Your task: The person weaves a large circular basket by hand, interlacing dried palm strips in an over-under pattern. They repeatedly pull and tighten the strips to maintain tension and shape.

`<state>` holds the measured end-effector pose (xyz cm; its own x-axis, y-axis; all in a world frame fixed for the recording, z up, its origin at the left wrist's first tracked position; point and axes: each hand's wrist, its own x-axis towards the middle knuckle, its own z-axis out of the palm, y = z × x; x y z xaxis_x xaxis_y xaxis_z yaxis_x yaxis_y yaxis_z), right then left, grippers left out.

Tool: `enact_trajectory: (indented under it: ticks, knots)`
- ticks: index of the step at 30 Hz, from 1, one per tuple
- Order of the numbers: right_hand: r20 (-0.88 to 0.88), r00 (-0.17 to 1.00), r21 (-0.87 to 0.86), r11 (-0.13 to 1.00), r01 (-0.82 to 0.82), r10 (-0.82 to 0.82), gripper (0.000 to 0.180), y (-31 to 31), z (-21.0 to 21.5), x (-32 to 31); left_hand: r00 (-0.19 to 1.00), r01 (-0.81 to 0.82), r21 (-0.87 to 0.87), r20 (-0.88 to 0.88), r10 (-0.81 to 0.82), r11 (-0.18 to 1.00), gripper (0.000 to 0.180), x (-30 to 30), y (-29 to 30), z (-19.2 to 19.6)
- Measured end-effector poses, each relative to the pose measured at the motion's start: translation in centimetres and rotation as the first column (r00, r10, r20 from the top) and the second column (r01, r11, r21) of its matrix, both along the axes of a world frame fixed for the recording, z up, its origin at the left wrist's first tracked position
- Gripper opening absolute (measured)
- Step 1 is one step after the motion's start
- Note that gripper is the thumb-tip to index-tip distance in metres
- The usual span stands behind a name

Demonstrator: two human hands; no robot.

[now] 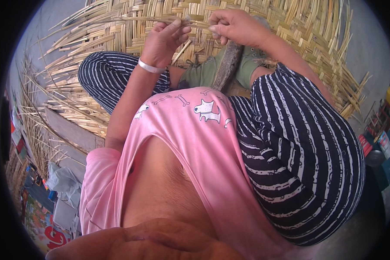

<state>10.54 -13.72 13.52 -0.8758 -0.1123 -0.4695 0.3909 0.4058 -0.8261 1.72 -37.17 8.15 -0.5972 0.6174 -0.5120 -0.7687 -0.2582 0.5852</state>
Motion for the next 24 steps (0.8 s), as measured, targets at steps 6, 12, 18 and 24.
enact_trajectory:
  ticks: [6, 12, 18, 24]
  knots:
    - [0.344, 0.937, -0.594, 0.759, 0.267, -0.061, 0.024, 0.6, 0.4, 0.8, 0.989, 0.054, 0.011, -0.140, -0.052, 0.998, 0.016, 0.6, -0.8, 2.4]
    - [0.278, 0.957, -0.497, 0.840, 0.217, -0.082, 0.025, -0.2, -0.2, 0.0, 0.986, -0.079, -0.033, -0.150, 0.073, 0.996, 0.013, 0.7, -0.3, 1.1]
    - [-0.077, 0.993, -0.030, 0.995, -0.090, 0.088, 0.021, -0.6, -1.2, -0.9, 0.985, -0.149, -0.163, -0.106, 0.133, 0.975, 0.018, 1.0, 0.1, 0.1]
    - [-0.117, 0.982, 0.253, 0.961, -0.115, 0.149, 0.018, -0.8, -0.1, -1.1, 0.997, -0.080, -0.138, -0.005, 0.081, 0.987, 0.017, 0.7, 0.8, 0.3]
